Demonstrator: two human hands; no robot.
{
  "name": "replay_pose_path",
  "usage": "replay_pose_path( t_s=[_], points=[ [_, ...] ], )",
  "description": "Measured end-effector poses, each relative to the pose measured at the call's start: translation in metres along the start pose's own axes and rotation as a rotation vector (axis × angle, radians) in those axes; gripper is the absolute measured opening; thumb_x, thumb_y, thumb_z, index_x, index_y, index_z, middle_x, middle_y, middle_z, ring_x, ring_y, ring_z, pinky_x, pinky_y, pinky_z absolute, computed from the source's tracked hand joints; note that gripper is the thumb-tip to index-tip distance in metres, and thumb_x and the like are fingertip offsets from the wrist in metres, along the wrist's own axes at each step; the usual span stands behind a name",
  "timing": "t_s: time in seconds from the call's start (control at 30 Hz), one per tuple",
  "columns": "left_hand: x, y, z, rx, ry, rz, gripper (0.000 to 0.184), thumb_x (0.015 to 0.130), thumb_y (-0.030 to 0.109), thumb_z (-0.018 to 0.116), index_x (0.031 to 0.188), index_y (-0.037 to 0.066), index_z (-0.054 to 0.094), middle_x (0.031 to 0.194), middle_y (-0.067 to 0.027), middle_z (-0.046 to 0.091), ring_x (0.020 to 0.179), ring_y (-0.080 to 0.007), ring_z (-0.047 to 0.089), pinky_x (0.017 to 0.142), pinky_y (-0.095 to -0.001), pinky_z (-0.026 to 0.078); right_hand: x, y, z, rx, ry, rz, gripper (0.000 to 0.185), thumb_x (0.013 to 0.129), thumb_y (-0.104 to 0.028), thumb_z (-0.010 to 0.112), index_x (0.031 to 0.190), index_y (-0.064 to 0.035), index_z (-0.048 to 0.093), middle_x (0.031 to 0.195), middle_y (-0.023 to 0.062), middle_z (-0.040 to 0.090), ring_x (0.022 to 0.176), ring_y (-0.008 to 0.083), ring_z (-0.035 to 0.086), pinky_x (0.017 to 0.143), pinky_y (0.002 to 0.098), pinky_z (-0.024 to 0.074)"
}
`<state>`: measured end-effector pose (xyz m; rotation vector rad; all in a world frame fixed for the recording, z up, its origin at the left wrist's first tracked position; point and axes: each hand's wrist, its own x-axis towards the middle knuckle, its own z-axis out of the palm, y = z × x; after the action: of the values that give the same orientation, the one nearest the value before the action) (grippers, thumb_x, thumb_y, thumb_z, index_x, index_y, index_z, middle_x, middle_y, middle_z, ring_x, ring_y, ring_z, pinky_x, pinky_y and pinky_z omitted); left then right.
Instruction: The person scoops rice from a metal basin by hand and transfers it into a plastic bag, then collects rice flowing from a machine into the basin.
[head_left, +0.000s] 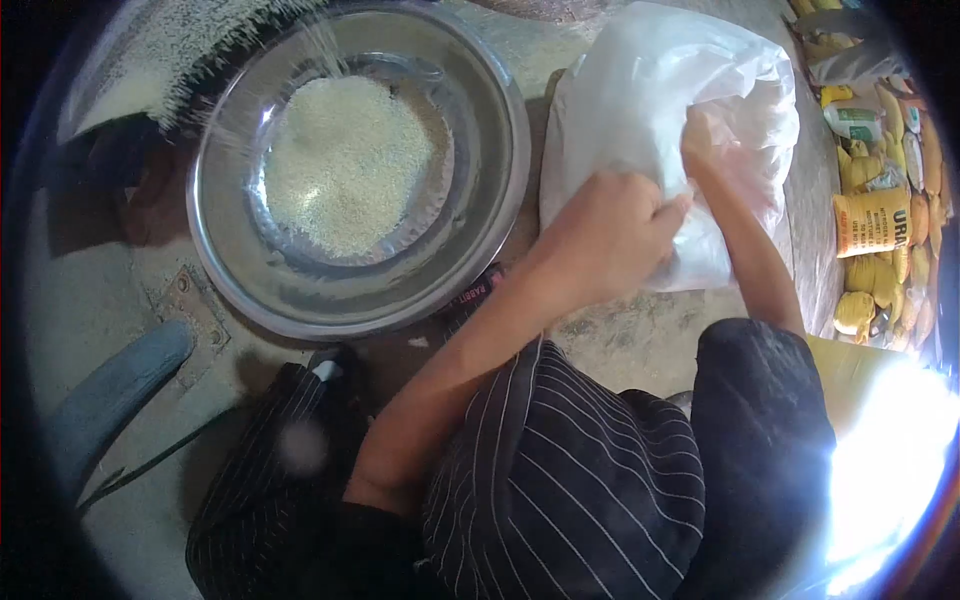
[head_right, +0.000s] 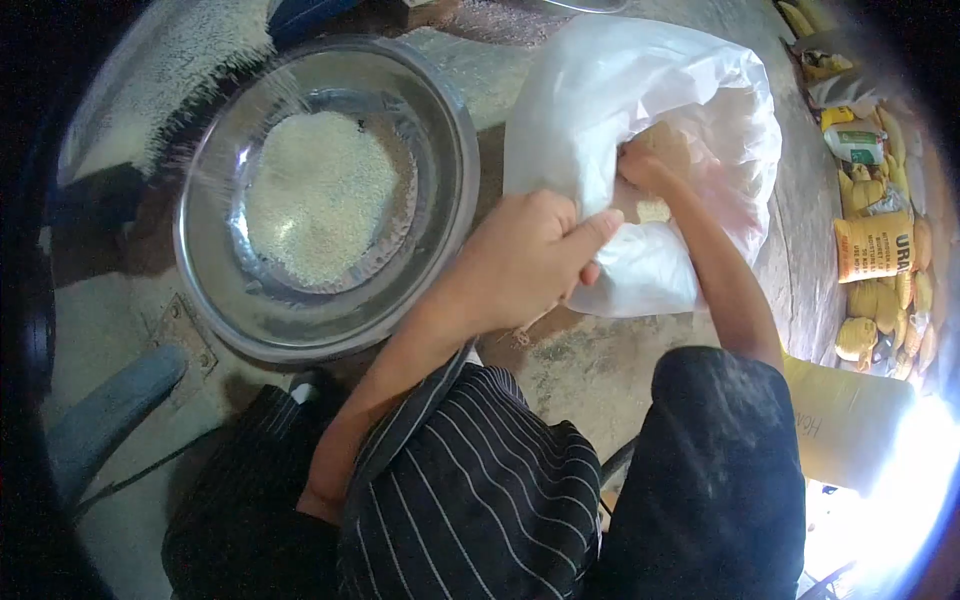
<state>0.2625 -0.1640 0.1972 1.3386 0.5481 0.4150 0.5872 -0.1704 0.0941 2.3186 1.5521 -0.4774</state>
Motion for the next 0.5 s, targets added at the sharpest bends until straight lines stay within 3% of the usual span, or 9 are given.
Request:
replay_pose_path(
  t_s=[0.07, 0.13, 0.17, 0.3, 0.37, 0.4, 0.43, 0.47, 0.5],
  points=[
    [0.002, -0.007, -0.012, 0.054, 0.031, -0.008, 0.044, 0.088, 0.032, 0.052, 0.064, -0.004, 0.060, 0.051, -0.0070, 0.056, 0.044, -0.0135, 0.053, 0.045, -0.0266, 0.042, -0.003, -0.014, -0.005, -0.040, -0.073, -0.090, 0.027, 0.076, -0.011, 0.049, 0.096, 0.0018, 0.062, 0.094, 0.0214, 0.062, 0.090, 0.0348, 0.060, 0.077, 0.0409, 0.0459],
    [0.004, -0.016, -0.027, 0.057, 0.077, -0.212, 0.046, 0.087, 0.032, 0.048, 0.063, -0.005, 0.061, 0.057, -0.0167, 0.060, 0.056, -0.0294, 0.061, 0.065, -0.0362, 0.048, -0.011, -0.042, -0.013, -0.087, -0.141, -0.172, 0.028, 0.075, -0.011, 0.049, 0.096, 0.0016, 0.062, 0.094, 0.0223, 0.062, 0.091, 0.0355, 0.059, 0.078, 0.0419, 0.0451],
    [0.005, -0.024, -0.034, 0.060, 0.077, -0.211, 0.046, 0.087, 0.032, 0.048, 0.063, -0.005, 0.061, 0.057, -0.0167, 0.060, 0.056, -0.0294, 0.061, 0.065, -0.0362, 0.048, -0.011, -0.036, -0.006, -0.010, -0.049, -0.172, 0.025, 0.075, -0.010, 0.049, 0.093, 0.0001, 0.063, 0.091, 0.0236, 0.061, 0.088, 0.0376, 0.059, 0.076, 0.0431, 0.0453],
    [0.005, -0.052, -0.043, 0.210, 0.097, -0.245, 0.048, 0.086, 0.037, 0.048, 0.068, -0.005, 0.062, 0.060, -0.0162, 0.060, 0.060, -0.0246, 0.062, 0.064, -0.0359, 0.048, -0.034, -0.045, -0.013, -0.061, 0.147, -0.136, 0.028, 0.076, -0.006, 0.049, 0.100, -0.0059, 0.064, 0.089, 0.0195, 0.063, 0.084, 0.0340, 0.061, 0.075, 0.0383, 0.0456],
    [-0.001, -0.050, -0.050, 0.282, 0.108, -0.217, 0.051, 0.086, 0.040, 0.048, 0.068, -0.005, 0.062, 0.061, -0.0171, 0.060, 0.061, -0.0232, 0.063, 0.063, -0.0358, 0.048, -0.071, -0.095, -0.051, 0.031, 0.520, -0.073, 0.017, 0.078, -0.010, 0.052, 0.085, -0.0014, 0.065, 0.084, 0.0195, 0.063, 0.082, 0.0332, 0.062, 0.072, 0.0397, 0.0473],
    [-0.004, -0.040, -0.057, 0.348, 0.053, -0.260, 0.042, 0.085, 0.036, 0.053, 0.074, -0.003, 0.062, 0.060, -0.0096, 0.057, 0.060, -0.0165, 0.059, 0.057, -0.0286, 0.044, -0.082, -0.113, -0.060, 0.037, 0.517, -0.085, 0.017, 0.078, -0.010, 0.052, 0.085, -0.0014, 0.065, 0.084, 0.0195, 0.063, 0.082, 0.0332, 0.062, 0.072, 0.0397, 0.0473],
    [-0.006, -0.034, -0.064, 0.413, -0.003, -0.301, 0.034, 0.084, 0.032, 0.059, 0.079, -0.001, 0.062, 0.059, -0.0022, 0.054, 0.058, -0.0098, 0.056, 0.051, -0.0215, 0.041, -0.091, -0.130, -0.068, 0.263, 0.645, -0.086, 0.015, 0.077, -0.010, 0.055, 0.086, -0.0026, 0.066, 0.082, 0.0180, 0.063, 0.079, 0.0296, 0.063, 0.070, 0.0371, 0.0476],
    [-0.011, -0.033, -0.074, 0.412, 0.009, -0.307, 0.034, 0.084, 0.032, 0.059, 0.079, -0.001, 0.062, 0.059, -0.0022, 0.054, 0.058, -0.0098, 0.056, 0.051, -0.0215, 0.041, -0.099, -0.147, -0.075, 0.492, 0.764, -0.083, 0.014, 0.077, -0.010, 0.058, 0.087, -0.0038, 0.066, 0.080, 0.0166, 0.064, 0.075, 0.0260, 0.064, 0.068, 0.0345, 0.0480],
    [-0.019, -0.034, -0.089, 0.314, 0.033, -0.254, 0.027, 0.082, 0.026, 0.062, 0.085, 0.000, 0.062, 0.061, -0.0008, 0.053, 0.061, -0.0098, 0.056, 0.052, -0.0222, 0.042, -0.108, -0.166, -0.083, 0.498, 0.752, -0.119, 0.016, 0.077, -0.009, 0.061, 0.091, -0.0054, 0.066, 0.080, 0.0124, 0.063, 0.075, 0.0205, 0.063, 0.068, 0.0310, 0.0481]
  ],
)
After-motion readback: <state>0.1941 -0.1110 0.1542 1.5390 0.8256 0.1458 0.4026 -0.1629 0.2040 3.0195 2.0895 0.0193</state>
